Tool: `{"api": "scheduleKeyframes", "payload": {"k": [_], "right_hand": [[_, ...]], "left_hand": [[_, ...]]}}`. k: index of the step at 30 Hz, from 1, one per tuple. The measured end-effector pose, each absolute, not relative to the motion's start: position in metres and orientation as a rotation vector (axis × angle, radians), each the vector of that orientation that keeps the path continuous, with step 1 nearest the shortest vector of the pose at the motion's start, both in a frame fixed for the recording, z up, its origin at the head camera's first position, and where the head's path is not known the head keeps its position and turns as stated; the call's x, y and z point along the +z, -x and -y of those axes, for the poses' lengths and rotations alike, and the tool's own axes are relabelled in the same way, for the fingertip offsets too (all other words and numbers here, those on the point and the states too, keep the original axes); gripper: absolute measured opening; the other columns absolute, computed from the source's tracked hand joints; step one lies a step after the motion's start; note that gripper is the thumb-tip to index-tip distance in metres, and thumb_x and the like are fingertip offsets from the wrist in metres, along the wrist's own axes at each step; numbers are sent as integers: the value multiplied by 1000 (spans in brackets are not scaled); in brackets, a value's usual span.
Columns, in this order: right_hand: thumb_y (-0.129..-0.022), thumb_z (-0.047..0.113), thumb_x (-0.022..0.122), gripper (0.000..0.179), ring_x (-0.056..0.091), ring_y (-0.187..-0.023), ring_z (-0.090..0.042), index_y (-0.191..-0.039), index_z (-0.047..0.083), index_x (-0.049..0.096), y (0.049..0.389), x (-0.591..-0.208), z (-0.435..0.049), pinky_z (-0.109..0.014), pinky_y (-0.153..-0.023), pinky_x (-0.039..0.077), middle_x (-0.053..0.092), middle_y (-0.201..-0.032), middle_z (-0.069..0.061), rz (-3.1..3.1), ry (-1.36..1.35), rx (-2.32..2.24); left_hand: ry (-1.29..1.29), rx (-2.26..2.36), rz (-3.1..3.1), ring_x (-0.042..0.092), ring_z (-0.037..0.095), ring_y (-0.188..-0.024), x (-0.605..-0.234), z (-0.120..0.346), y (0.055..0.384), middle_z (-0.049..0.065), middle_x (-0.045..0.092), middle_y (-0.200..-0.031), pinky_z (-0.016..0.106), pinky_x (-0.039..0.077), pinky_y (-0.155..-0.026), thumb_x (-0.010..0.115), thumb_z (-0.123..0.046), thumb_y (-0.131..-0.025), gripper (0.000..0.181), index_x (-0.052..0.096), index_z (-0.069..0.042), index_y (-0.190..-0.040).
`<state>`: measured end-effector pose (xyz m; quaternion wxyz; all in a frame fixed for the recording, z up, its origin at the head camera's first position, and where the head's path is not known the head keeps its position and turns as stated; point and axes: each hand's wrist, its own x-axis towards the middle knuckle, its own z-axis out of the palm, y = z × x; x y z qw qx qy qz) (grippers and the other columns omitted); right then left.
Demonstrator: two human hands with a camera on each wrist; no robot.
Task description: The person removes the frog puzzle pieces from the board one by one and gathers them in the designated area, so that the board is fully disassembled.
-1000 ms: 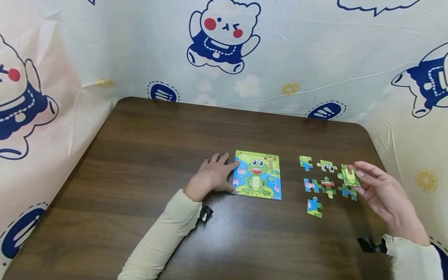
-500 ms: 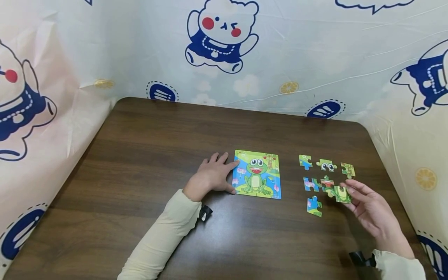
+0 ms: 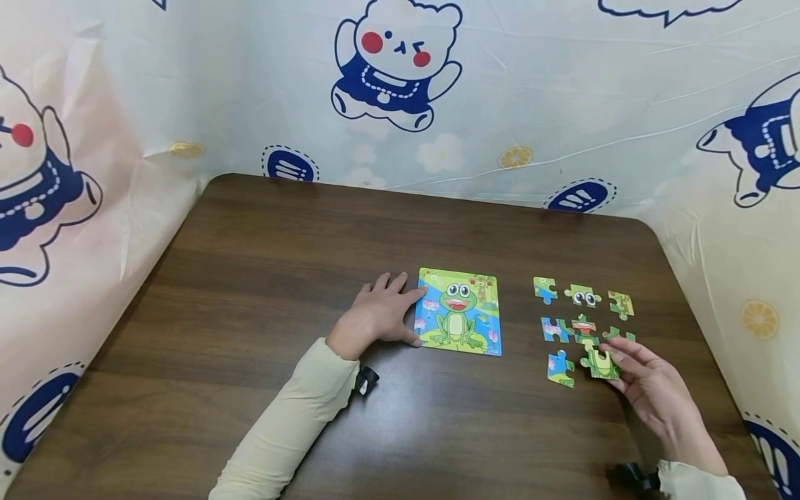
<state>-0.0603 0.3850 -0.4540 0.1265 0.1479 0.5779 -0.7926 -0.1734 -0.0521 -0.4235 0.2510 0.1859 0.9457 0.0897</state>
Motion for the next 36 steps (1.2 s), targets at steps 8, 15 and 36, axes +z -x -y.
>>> {"api": "scheduleKeyframes", "payload": {"k": [8, 15, 36], "right_hand": [[-105, 12, 54, 25, 66, -102, 1, -122, 23, 69, 56, -458, -387, -25, -75, 55, 72, -114, 18, -1813, -501, -2177], [-104, 16, 58, 23, 64, -101, 8, -122, 25, 69, 53, -458, -384, -20, -75, 53, 72, -110, 23, -1964, -558, -2062], [-100, 43, 62, 47, 52, -91, 9, -133, 9, 64, 57, -447, -368, -13, -73, 45, 58, -96, 38, -2613, -704, -1308]], "left_hand": [[-510, 238, -2579, 13, 38, -157, -424, 52, 174, 8, 15, -171, 59, 22, -123, 79, -57, -81, 97, 28, -35, -161], [-505, 231, -2571, 13, 37, -158, -423, 52, 174, 8, 14, -172, 59, 22, -123, 79, -58, -81, 97, 28, -35, -161], [-497, 232, -2568, 13, 37, -158, -424, 51, 175, 8, 14, -172, 59, 21, -123, 80, -57, -81, 98, 28, -35, -161]]}}
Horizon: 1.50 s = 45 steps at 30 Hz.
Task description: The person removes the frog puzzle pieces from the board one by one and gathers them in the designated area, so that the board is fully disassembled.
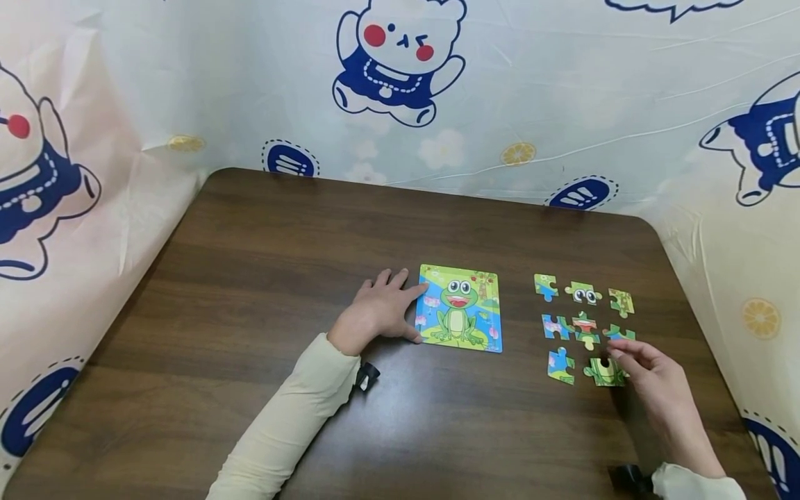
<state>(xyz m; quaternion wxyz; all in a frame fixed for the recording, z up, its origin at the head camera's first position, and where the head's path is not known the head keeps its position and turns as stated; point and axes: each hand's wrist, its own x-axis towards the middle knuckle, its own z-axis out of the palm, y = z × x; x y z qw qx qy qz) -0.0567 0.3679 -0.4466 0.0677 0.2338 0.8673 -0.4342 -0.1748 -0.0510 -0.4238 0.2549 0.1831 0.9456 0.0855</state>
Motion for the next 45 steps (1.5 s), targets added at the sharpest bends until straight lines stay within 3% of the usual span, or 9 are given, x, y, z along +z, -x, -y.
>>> {"api": "scheduleKeyframes", "payload": {"k": [9, 16, 26, 35, 41, 45], "right_hand": [[-101, 39, 62, 46, 51, -89, 10, -132, 7, 64, 55, -442, -368, -13, -72, 43, 61, -93, 34, -2668, -700, -1250], [-100, 38, 64, 42, 59, -84, 6, -129, 8, 65, 56, -440, -367, -15, -70, 52, 62, -90, 31, -2627, -728, -1326], [-100, 42, 62, 35, 61, -82, 2, -124, 16, 67, 65, -416, -372, -14, -70, 50, 68, -93, 26, -2696, -650, -1283], [-103, 30, 61, 12, 62, -79, 12, -113, 32, 65, 80, -381, -376, -7, -67, 49, 65, -91, 37, -2792, -442, -1365], [-101, 19, 64, 13, 67, -79, 9, -110, 25, 70, 86, -357, -378, -6, -69, 51, 72, -91, 28, -2749, -403, -1686], [-101, 21, 63, 18, 70, -85, 8, -116, 16, 71, 89, -351, -375, -7, -72, 52, 74, -97, 22, -2722, -341, -1824]], "left_hand": [[-509, 231, -2565, 13, 38, -157, -425, 51, 175, 9, 15, -172, 59, 22, -123, 79, -57, -81, 97, 28, -34, -161], [-504, 237, -2560, 12, 38, -158, -423, 52, 175, 8, 14, -172, 59, 21, -123, 79, -56, -81, 97, 29, -34, -161], [-498, 243, -2564, 12, 38, -158, -424, 52, 175, 8, 14, -172, 59, 21, -123, 80, -56, -81, 97, 29, -35, -161], [-506, 244, -2567, 12, 38, -158, -424, 53, 175, 8, 15, -172, 60, 21, -123, 80, -56, -81, 97, 29, -34, -161], [-508, 239, -2563, 12, 38, -158, -424, 52, 175, 8, 14, -172, 59, 21, -123, 80, -56, -81, 97, 29, -34, -161], [-502, 237, -2557, 11, 38, -158, -423, 52, 175, 8, 13, -172, 59, 20, -124, 79, -56, -82, 97, 27, -35, -161]]}}
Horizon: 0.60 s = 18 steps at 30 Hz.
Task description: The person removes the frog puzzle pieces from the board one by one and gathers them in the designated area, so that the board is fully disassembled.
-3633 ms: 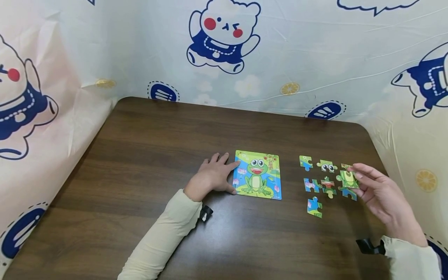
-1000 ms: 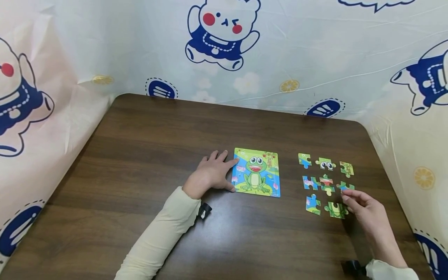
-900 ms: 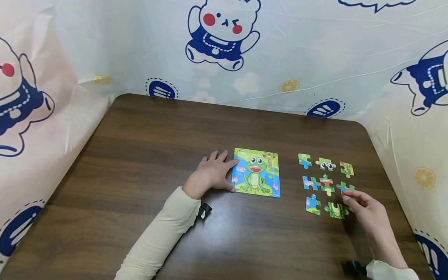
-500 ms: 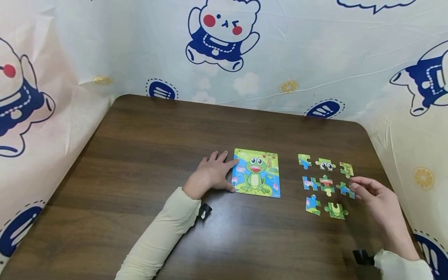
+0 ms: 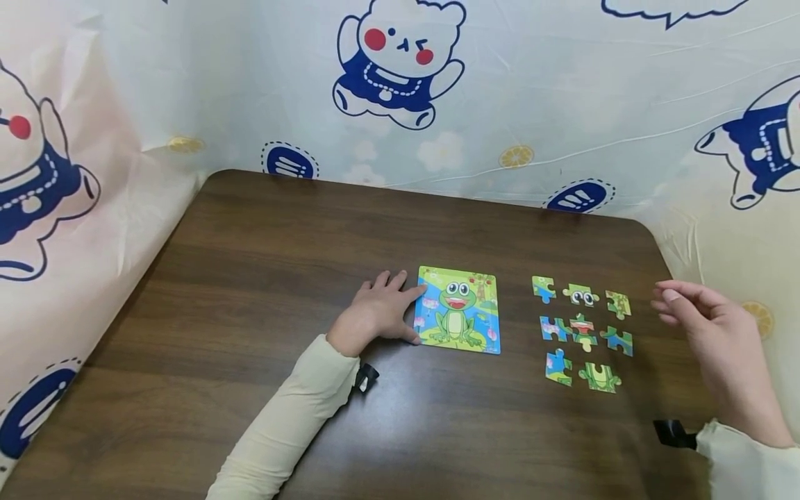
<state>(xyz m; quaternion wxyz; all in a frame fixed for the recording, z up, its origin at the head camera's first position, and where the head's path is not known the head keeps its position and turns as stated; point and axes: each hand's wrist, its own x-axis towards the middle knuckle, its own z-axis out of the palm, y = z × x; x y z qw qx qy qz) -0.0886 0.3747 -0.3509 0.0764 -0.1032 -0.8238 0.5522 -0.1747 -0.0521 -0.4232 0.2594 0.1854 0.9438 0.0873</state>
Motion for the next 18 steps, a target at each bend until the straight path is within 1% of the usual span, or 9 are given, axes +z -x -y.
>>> {"api": "scheduleKeyframes", "payload": {"k": [3, 6, 8, 11, 14, 18], "right_hand": [[-103, 23, 58, 26, 71, -89, 8, -123, 8, 67, 92, -351, -369, -7, -75, 53, 73, -103, 22, 2496, 214, 1614], [-105, 27, 54, 35, 70, -92, 9, -130, 4, 63, 96, -352, -360, -8, -77, 53, 71, -107, 24, 2566, 179, 1535], [-106, 32, 52, 39, 69, -94, 9, -133, 5, 61, 100, -351, -354, -7, -78, 53, 70, -108, 26, 2624, 194, 1491], [-106, 40, 48, 44, 68, -94, 10, -138, 11, 59, 107, -350, -342, -7, -78, 52, 68, -108, 28, 2710, 231, 1428], [-106, 42, 47, 44, 69, -94, 8, -138, 14, 59, 117, -350, -329, -8, -78, 53, 69, -108, 25, 2713, 234, 1486], [-105, 44, 49, 46, 71, -94, 5, -137, 14, 60, 129, -351, -311, -11, -80, 55, 71, -106, 22, 2671, 241, 1587]], "left_hand": [[-502, 236, -2560, 11, 38, -158, -422, 52, 175, 8, 13, -172, 59, 20, -124, 79, -56, -82, 97, 27, -35, -161], [-509, 240, -2560, 11, 38, -158, -423, 52, 174, 8, 13, -172, 59, 21, -124, 79, -56, -82, 97, 28, -35, -161], [-512, 242, -2562, 12, 38, -158, -423, 52, 174, 9, 14, -172, 59, 21, -124, 79, -56, -82, 97, 28, -34, -161], [-509, 239, -2563, 12, 38, -158, -423, 51, 175, 9, 14, -172, 59, 21, -124, 79, -56, -82, 97, 28, -35, -161], [-505, 232, -2564, 11, 37, -158, -422, 51, 174, 8, 13, -172, 58, 21, -124, 79, -56, -82, 97, 27, -35, -161], [-511, 226, -2573, 12, 37, -158, -423, 51, 173, 8, 14, -172, 58, 21, -124, 79, -56, -82, 97, 27, -35, -161]]}}
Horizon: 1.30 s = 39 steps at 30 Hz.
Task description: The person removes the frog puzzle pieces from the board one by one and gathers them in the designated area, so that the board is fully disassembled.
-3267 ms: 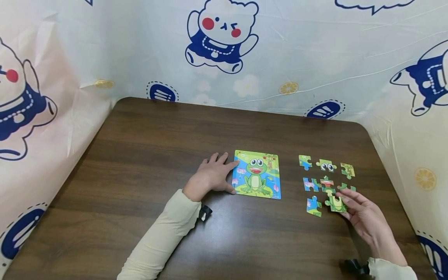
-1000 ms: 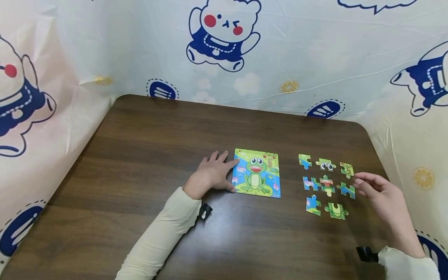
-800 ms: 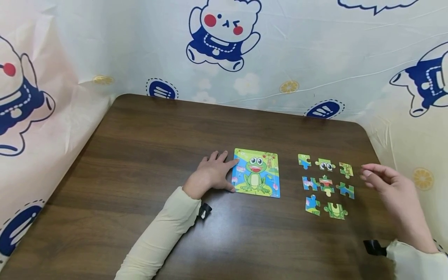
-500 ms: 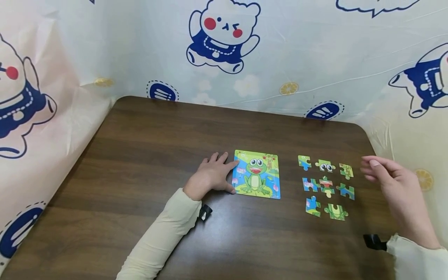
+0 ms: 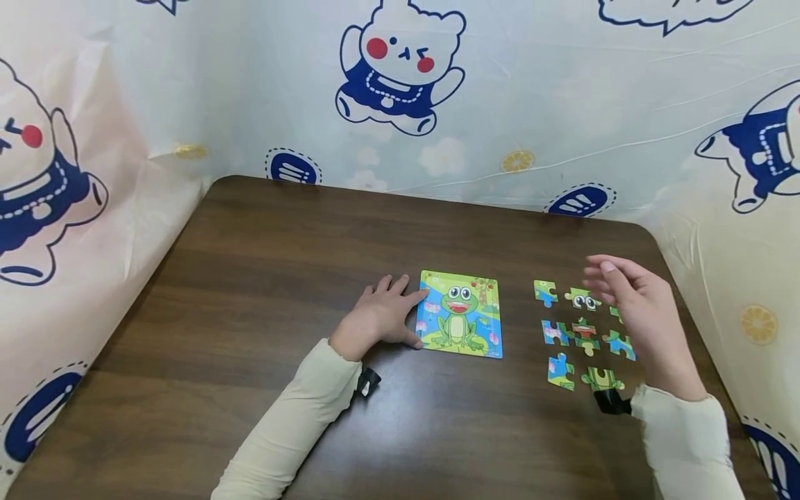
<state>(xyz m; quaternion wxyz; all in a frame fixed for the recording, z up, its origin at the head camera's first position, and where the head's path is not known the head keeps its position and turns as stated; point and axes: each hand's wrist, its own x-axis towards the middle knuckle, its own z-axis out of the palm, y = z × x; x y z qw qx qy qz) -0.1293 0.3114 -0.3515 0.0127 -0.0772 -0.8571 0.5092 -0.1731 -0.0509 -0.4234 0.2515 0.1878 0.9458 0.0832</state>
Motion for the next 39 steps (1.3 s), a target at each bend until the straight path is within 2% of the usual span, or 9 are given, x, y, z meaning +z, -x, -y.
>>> {"api": "scheduleKeyframes", "payload": {"k": [10, 15, 22, 29, 33, 39], "right_hand": [[-103, 47, 52, 46, 71, -94, -1, -135, 15, 62, 152, -358, -276, -16, -80, 57, 72, -105, 17, 2631, 236, 1739], [-104, 43, 53, 44, 71, -95, -5, -134, 13, 62, 162, -363, -260, -17, -81, 58, 73, -106, 11, 2599, 183, 1848], [-104, 46, 50, 46, 71, -97, -7, -135, 14, 62, 175, -373, -233, -22, -86, 58, 73, -108, 10, 2639, 146, 1885], [-104, 47, 50, 47, 70, -112, -20, -137, 14, 61, 180, -378, -216, -28, -97, 56, 71, -118, 0, 2678, 101, 1947], [-104, 49, 50, 48, 68, -118, -25, -137, 15, 61, 180, -384, -212, -28, -99, 55, 71, -119, 1, 2709, 108, 1950], [-105, 44, 50, 45, 69, -114, -20, -135, 13, 62, 179, -394, -211, -36, -102, 55, 71, -115, 3, 2712, 103, 1961]], "left_hand": [[-509, 252, -2575, 13, 37, -158, -424, 48, 171, 8, 15, -172, 58, 22, -124, 80, -55, -82, 96, 29, -34, -161], [-506, 254, -2569, 12, 37, -158, -422, 49, 173, 8, 15, -172, 58, 21, -124, 79, -55, -82, 96, 28, -35, -161], [-515, 262, -2560, 12, 36, -158, -422, 49, 173, 8, 15, -172, 58, 21, -124, 79, -56, -82, 96, 28, -35, -161], [-515, 249, -2568, 13, 36, -158, -422, 49, 172, 8, 15, -171, 58, 22, -124, 79, -56, -82, 97, 28, -36, -161], [-514, 253, -2578, 14, 36, -158, -420, 48, 172, 8, 16, -171, 57, 22, -124, 80, -55, -82, 97, 27, -35, -161], [-527, 251, -2570, 11, 35, -158, -420, 48, 170, 6, 12, -172, 57, 22, -124, 81, -53, -82, 100, 25, -33, -162]]}}
